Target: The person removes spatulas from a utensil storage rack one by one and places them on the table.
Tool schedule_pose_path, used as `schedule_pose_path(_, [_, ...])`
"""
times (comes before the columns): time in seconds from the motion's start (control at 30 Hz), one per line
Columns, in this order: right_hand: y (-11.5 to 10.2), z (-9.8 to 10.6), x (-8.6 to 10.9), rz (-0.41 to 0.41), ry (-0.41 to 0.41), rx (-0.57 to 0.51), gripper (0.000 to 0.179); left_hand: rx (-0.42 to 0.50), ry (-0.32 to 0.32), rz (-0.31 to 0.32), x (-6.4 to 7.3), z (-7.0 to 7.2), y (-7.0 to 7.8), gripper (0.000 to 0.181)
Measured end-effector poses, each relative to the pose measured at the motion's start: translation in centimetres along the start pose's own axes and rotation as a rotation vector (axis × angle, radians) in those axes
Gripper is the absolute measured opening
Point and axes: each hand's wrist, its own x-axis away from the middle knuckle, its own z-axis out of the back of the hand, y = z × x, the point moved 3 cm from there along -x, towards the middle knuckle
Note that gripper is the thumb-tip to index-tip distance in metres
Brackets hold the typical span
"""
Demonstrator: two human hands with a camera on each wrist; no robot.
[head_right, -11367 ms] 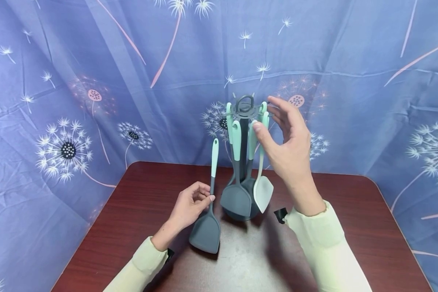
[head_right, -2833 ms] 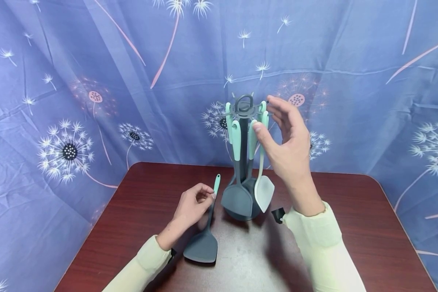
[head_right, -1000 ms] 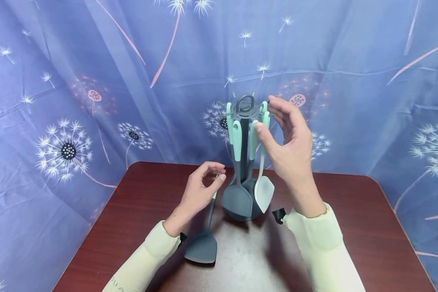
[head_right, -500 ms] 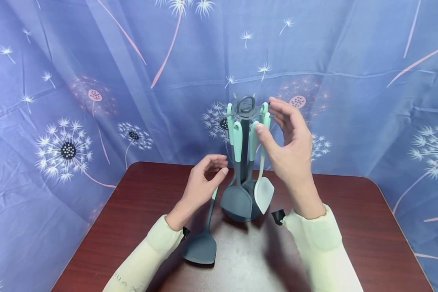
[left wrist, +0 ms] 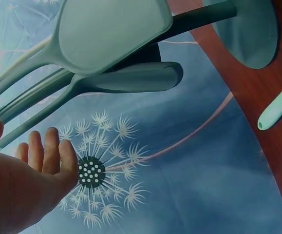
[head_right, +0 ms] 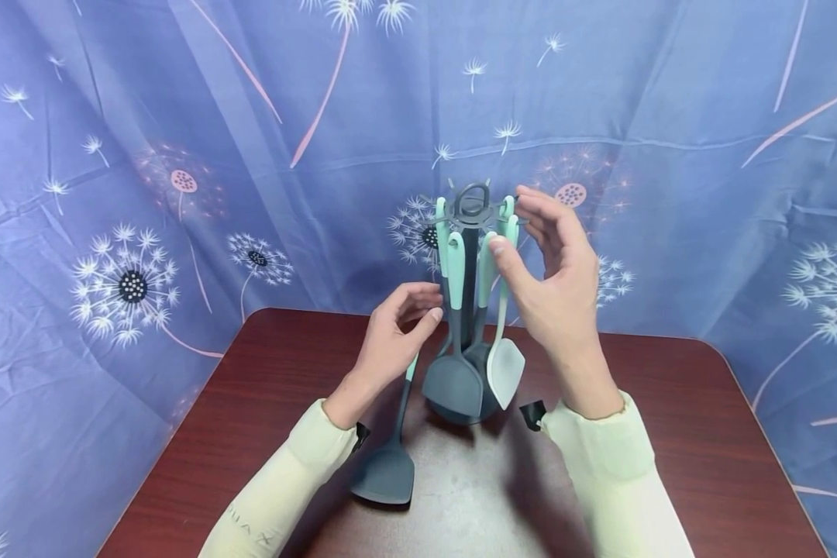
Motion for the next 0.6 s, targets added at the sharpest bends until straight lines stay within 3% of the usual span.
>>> schedule_pose_path(0.6, [-0.1, -0.1, 0.0, 0.007, -0.006, 0.006, 0.045, 0.010, -0.012, 0.013, -1.3, -0.6, 0.7, 0.032])
